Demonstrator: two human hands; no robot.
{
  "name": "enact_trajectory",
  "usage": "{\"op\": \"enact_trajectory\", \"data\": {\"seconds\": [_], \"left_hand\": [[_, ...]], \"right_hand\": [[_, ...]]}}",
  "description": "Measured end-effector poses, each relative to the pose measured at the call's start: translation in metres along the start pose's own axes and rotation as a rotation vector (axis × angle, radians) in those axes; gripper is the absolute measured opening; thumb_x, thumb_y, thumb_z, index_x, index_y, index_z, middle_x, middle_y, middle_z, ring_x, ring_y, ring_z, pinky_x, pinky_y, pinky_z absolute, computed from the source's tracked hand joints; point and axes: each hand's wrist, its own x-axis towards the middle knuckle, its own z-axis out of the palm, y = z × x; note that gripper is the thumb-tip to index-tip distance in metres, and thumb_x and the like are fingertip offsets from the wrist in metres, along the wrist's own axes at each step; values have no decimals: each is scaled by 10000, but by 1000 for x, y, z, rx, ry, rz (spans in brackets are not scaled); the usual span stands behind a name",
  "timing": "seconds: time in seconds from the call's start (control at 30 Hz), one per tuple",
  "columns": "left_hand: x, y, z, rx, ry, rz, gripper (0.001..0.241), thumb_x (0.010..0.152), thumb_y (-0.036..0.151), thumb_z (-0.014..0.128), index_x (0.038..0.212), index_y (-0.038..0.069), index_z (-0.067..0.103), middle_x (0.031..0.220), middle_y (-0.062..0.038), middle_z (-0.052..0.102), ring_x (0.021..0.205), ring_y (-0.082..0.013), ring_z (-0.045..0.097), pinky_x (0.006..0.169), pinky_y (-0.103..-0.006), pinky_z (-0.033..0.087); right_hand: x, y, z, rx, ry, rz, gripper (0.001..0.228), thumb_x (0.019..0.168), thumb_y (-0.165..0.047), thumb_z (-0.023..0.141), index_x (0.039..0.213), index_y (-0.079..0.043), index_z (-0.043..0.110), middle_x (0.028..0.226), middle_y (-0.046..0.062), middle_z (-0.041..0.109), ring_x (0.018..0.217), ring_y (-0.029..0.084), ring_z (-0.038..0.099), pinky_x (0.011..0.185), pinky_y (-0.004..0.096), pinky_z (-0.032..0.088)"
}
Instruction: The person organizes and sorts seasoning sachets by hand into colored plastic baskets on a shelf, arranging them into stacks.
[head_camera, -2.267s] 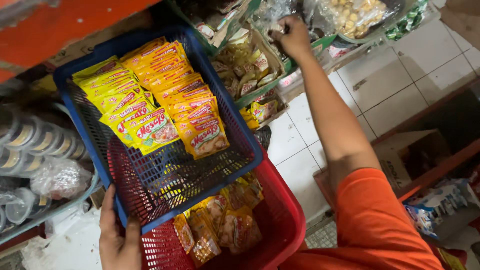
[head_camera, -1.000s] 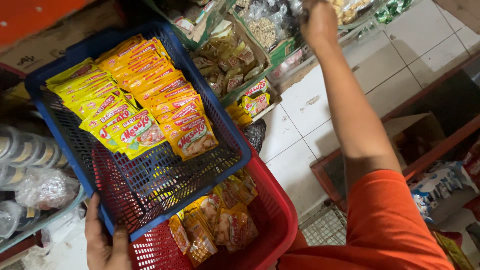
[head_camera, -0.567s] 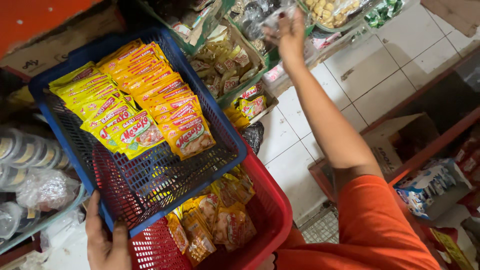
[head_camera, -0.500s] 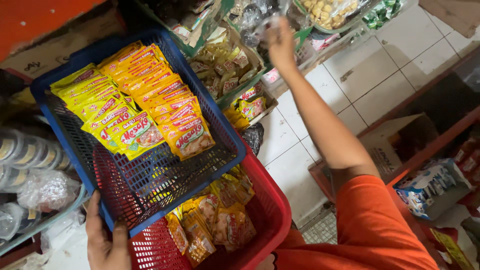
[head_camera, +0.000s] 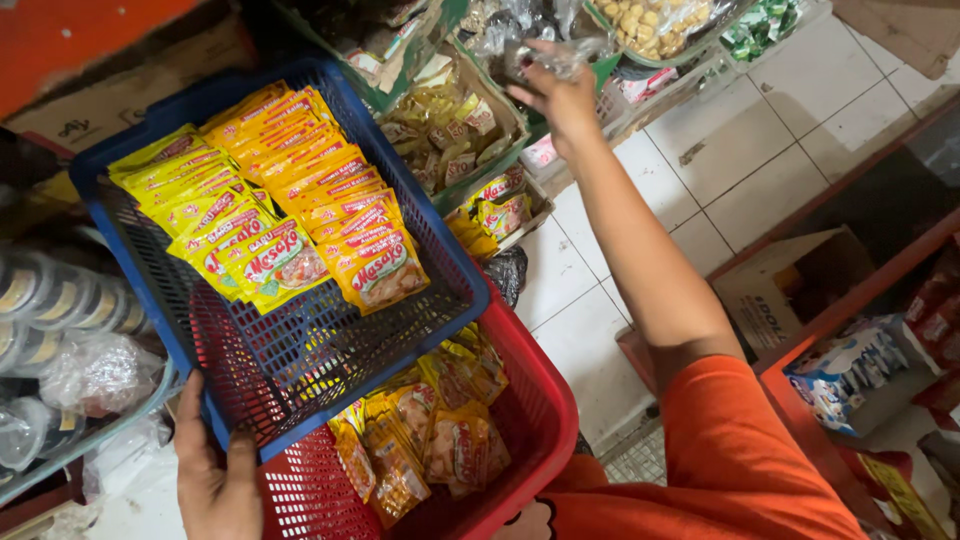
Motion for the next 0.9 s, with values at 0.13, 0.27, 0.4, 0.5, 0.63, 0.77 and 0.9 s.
{"op": "enact_trajectory", "data": {"seconds": [0.13,0.27,0.4,0.5,0.63,0.77,0.9], "left_hand": [[0,-1,0,-7,-6,-10,721,914,-151,396,1610,-9,276,1601,-149,402,1416,-208,442,1191,-325,326],[0,3,-1,-11,-15,-23,703,929,-132,413,1610,-5,291,1575,-153,434,1395,-208,461,1184,-322,333],[-1,3,-3,63,-11,16,689,933,-122,445,1599,-20,298,1593,-166,414,1419,-219,437,1195,-323,307],[-1,4,-4,82,-23,45,690,929,-114,453,1597,-23,302,1597,-171,411,1423,-221,430,1193,-320,303],[-1,6,-5,70,-33,42,697,926,-104,453,1600,-11,300,1590,-164,417,1415,-212,437,1189,-315,304],[-1,8,-5,131,-7,-6,683,934,-80,479,1593,17,328,1545,-150,477,1374,-192,474,1165,-304,326],[-2,11,-5,102,-2,15,686,920,-77,486,1585,14,344,1546,-157,483,1386,-202,467,1173,-303,313]], "right_hand": [[-23,-23,0,160,-91,91,422,920,71,634,1322,98,511,1240,217,681,1047,438,754,891,483,612],[-34,-32,3,133,-68,115,423,931,61,654,1329,98,516,1214,269,678,1016,435,754,876,476,642],[-35,-29,-3,69,-26,180,464,914,73,613,1360,84,486,1256,281,662,1058,428,747,893,455,661],[-26,-29,-14,24,-18,218,529,888,52,614,1396,28,469,1353,187,567,1216,357,624,981,454,615],[-3,-44,-27,202,-5,176,511,992,-57,672,1443,61,463,1437,225,519,1360,347,504,1147,475,471],[8,-63,-37,202,-9,0,535,988,-144,638,1479,-70,439,1416,154,546,1293,279,541,1116,448,417],[-18,-69,-11,-31,5,-44,559,928,-39,605,1474,-69,484,1415,129,570,1237,266,561,1039,397,476]]}}
